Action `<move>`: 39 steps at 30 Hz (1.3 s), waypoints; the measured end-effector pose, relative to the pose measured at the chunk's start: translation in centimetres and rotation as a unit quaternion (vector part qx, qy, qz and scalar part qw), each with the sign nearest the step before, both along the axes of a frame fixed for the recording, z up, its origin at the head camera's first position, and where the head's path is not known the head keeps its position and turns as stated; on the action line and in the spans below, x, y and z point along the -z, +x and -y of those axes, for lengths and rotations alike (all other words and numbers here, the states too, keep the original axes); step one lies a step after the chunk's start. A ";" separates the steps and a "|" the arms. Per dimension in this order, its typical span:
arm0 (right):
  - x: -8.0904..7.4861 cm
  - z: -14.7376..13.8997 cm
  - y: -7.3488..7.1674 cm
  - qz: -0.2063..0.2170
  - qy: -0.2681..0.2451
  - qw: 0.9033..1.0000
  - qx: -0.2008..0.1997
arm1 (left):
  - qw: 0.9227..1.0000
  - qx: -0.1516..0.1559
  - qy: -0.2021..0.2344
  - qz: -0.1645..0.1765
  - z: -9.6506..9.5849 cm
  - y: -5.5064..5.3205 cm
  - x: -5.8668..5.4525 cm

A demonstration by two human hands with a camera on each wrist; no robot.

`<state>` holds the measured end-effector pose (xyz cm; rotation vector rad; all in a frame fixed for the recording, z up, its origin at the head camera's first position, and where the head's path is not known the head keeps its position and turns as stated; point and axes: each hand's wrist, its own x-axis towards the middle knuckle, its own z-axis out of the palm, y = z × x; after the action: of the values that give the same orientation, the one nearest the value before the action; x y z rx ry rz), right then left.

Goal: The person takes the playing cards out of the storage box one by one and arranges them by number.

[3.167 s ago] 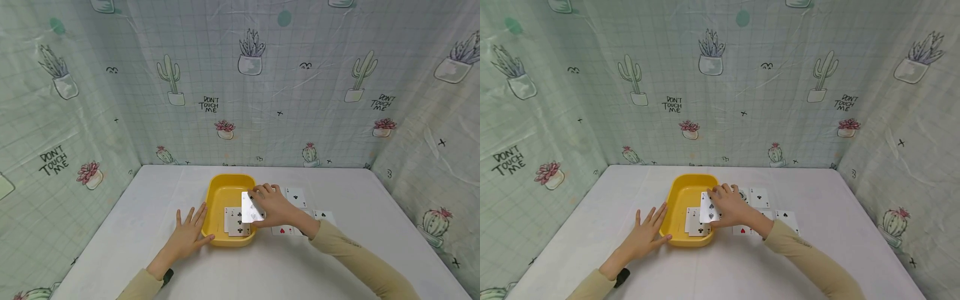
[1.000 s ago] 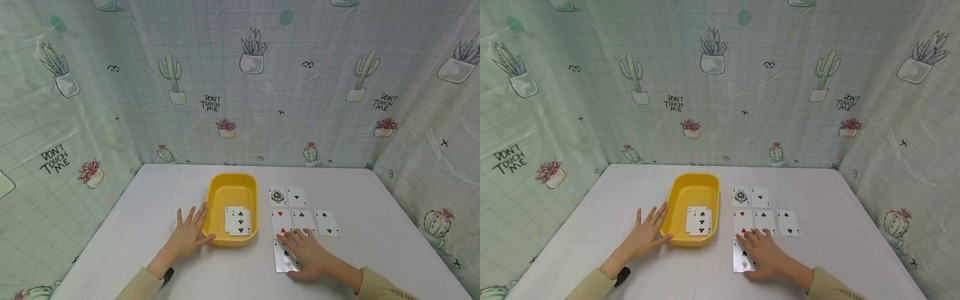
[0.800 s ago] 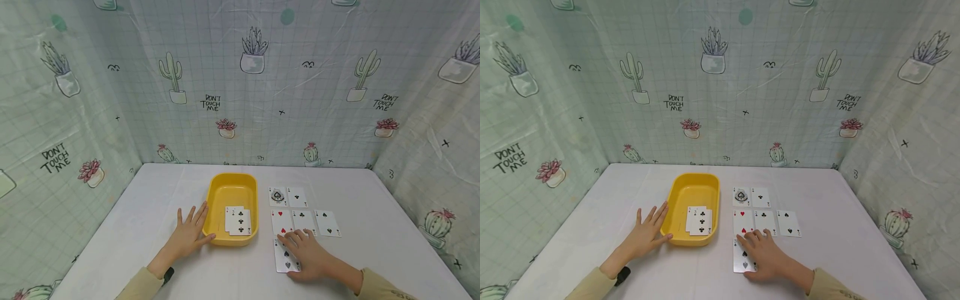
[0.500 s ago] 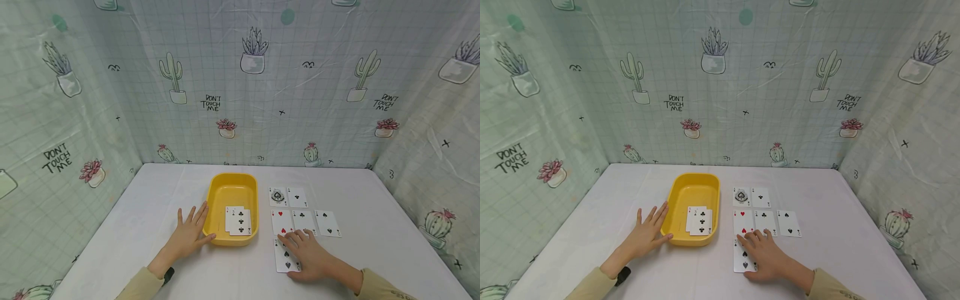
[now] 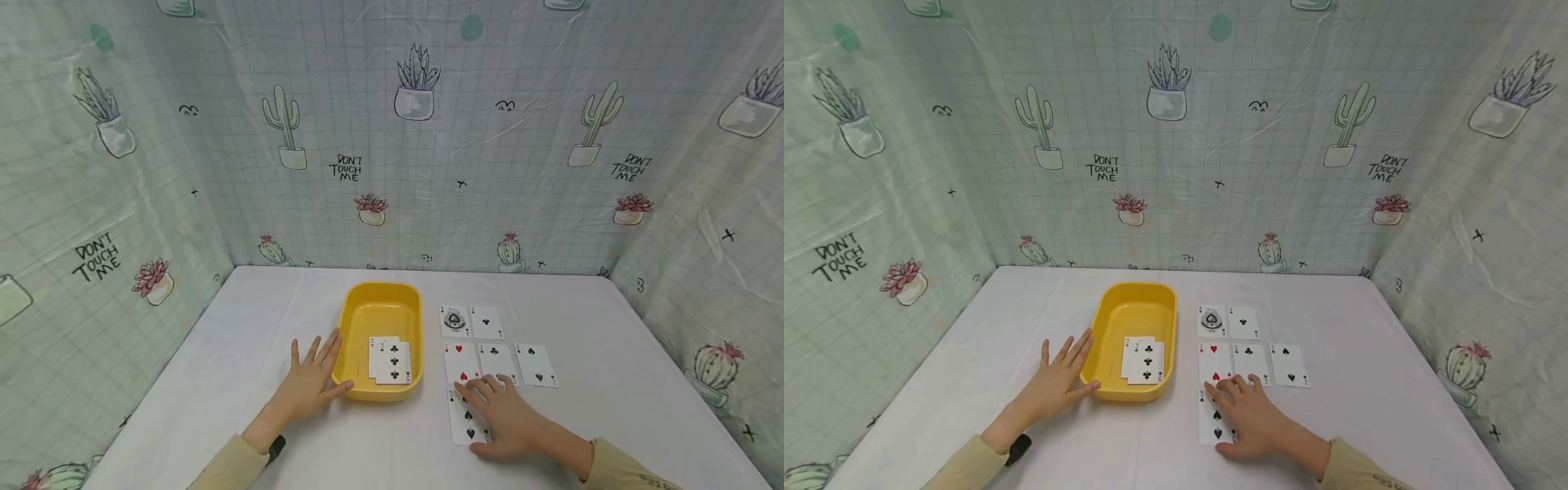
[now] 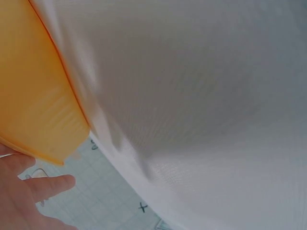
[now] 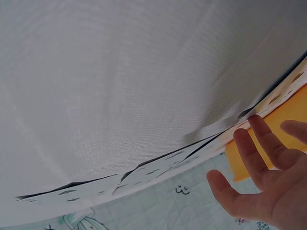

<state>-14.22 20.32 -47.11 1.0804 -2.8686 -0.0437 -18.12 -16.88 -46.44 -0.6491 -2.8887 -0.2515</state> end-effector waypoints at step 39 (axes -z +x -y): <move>-5.3 5.3 -6.6 -0.043 -0.086 0.995 -0.011 | 1.000 0.000 -0.007 0.007 0.0 -0.1 -0.2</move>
<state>-20.80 15.02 -41.85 1.0494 -2.7251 0.1503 -18.26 -16.86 -46.26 -0.6525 -2.9065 -0.2378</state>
